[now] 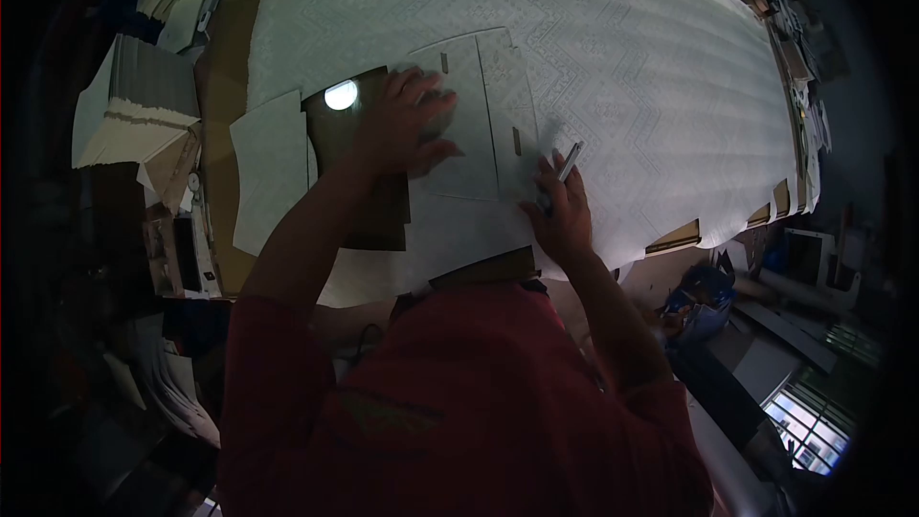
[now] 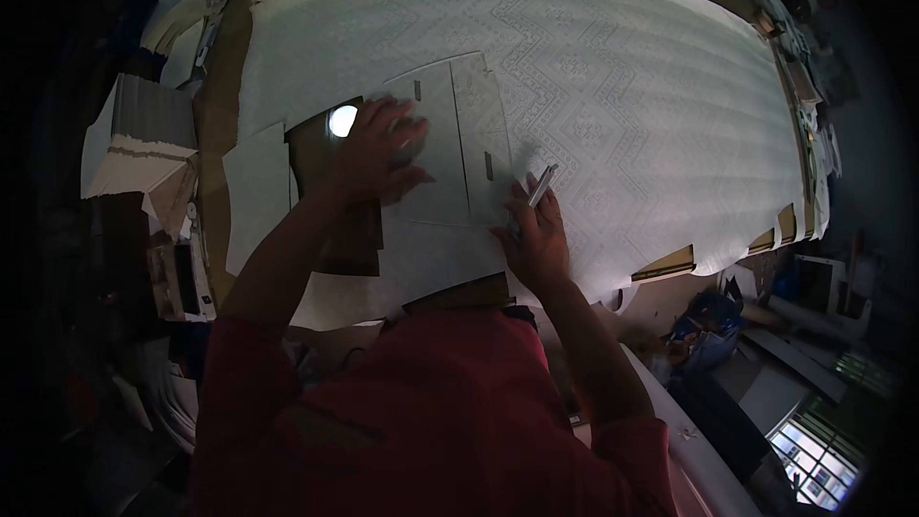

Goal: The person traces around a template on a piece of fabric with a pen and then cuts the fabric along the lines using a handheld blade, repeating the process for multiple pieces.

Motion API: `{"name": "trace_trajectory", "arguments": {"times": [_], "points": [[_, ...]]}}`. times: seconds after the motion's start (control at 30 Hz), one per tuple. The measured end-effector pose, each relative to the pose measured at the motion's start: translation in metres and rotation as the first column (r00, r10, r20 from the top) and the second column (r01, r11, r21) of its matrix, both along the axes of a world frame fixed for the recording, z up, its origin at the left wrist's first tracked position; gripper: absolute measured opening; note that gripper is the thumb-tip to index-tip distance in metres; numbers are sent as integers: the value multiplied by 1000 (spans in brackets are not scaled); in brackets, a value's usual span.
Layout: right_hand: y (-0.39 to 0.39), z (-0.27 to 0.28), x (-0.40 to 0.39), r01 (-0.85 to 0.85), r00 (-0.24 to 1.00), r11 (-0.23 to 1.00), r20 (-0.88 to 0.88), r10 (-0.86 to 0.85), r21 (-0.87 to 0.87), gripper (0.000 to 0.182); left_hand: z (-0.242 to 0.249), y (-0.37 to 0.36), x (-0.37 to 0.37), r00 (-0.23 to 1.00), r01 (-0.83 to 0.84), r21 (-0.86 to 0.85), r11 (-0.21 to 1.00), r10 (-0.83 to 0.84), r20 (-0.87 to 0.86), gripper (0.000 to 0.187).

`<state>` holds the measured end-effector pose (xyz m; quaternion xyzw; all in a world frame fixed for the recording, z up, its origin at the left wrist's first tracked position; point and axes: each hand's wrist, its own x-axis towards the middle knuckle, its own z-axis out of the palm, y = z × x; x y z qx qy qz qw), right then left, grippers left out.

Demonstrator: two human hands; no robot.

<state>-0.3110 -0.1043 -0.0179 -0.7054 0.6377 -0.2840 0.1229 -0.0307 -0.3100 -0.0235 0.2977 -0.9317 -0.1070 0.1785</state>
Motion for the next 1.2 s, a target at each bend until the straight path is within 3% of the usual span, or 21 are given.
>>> {"name": "trace_trajectory", "arguments": {"times": [0.5,0.57,0.87,1.13,1.2], "points": [[-2,-1,2,-35,999,999,-33,34,-29,46,-12,-2,6,997,-12,58,998,16,-72,84],[-3,-1,1,-38,999,999,-39,37,-25,45,-4,-4,9,997,-13,-20,1000,14,75,83],[-2,-4,3,-50,995,997,-87,45,-55,49,-17,-2,11,998,-23,-27,999,21,-52,79],[-2,-3,6,-40,997,994,-66,34,-102,51,-16,3,12,999,-34,-22,999,34,-19,80],[-1,3,9,-15,999,999,-35,13,-34,52,-11,-1,11,999,-46,-29,998,47,6,80]]}}
